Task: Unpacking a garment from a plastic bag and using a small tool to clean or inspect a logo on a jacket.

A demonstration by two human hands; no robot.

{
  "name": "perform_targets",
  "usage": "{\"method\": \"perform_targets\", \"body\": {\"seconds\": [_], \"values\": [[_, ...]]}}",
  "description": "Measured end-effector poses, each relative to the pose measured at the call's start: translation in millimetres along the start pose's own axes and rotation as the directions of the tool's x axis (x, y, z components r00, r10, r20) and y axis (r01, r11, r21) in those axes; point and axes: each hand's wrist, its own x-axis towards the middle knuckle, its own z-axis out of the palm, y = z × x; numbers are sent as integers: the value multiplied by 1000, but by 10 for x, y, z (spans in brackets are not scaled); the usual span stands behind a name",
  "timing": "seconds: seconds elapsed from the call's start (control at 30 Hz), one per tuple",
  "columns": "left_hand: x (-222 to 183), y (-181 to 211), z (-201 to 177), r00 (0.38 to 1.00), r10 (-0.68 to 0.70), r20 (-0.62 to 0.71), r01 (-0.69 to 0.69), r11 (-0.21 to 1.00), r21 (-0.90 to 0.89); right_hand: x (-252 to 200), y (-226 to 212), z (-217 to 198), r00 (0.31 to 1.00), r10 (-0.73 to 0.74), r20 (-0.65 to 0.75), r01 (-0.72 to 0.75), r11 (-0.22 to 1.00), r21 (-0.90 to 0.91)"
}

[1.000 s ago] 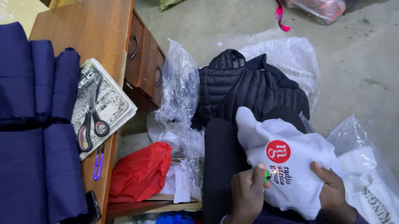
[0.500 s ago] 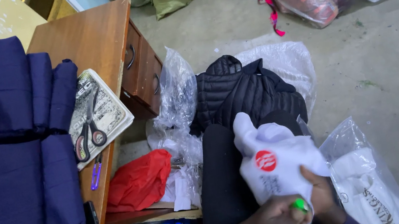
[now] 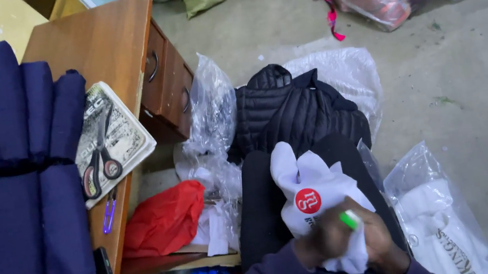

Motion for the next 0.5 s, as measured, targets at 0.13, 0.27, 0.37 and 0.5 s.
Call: {"method": "perform_targets", "body": {"seconds": [0.13,0.27,0.37,0.5], "values": [[509,264,-416,988,-79,133,40,962,271,479,-900,-103,644,717,267,-411,29,911],[91,-794,-1116,736,-575,359,308,756,578,-139,-819,-1152,642,752,149,-504,267,821],[-651,-1066,-982,666,-593,453,179,716,674,-707,-471,-2049,644,765,29,-541,429,723],[-220,-255,-1034,685,-634,359,341,715,611,-743,-214,-2449,669,730,-141,-565,622,541]]}}
